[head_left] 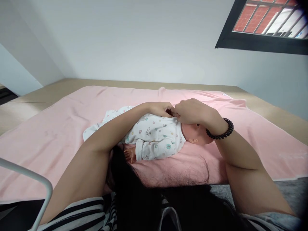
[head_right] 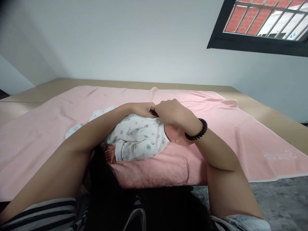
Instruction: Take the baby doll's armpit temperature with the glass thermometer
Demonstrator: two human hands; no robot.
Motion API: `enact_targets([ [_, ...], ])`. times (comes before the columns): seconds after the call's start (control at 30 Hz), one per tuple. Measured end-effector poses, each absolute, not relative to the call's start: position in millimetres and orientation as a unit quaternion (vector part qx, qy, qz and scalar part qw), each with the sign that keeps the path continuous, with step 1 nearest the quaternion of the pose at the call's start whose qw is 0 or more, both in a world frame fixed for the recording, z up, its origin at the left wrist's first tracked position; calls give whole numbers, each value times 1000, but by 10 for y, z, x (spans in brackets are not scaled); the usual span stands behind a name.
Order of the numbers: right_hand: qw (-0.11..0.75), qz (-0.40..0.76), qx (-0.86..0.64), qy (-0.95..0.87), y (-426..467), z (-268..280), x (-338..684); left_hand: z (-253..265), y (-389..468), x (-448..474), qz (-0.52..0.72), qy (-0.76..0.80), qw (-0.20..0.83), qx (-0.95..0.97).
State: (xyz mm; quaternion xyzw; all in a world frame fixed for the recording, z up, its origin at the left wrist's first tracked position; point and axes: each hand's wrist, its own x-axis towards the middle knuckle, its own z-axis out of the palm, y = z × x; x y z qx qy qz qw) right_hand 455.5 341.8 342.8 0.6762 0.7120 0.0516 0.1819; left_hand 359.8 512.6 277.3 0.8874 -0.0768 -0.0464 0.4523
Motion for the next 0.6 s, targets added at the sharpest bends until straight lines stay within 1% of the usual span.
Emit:
enact_targets([
  [0.23,180,31,679,711,3460,3443,4596,2790,5138,3615,-54,-35,488,870],
  [0.37,176,21,682,710,3470,3454,4617,2789,5111,3603,-61,-71,456,885],
  [0.6,186,21,677,712,3472,3454,4629,2798,5071,3599,-73,-53,433,897],
])
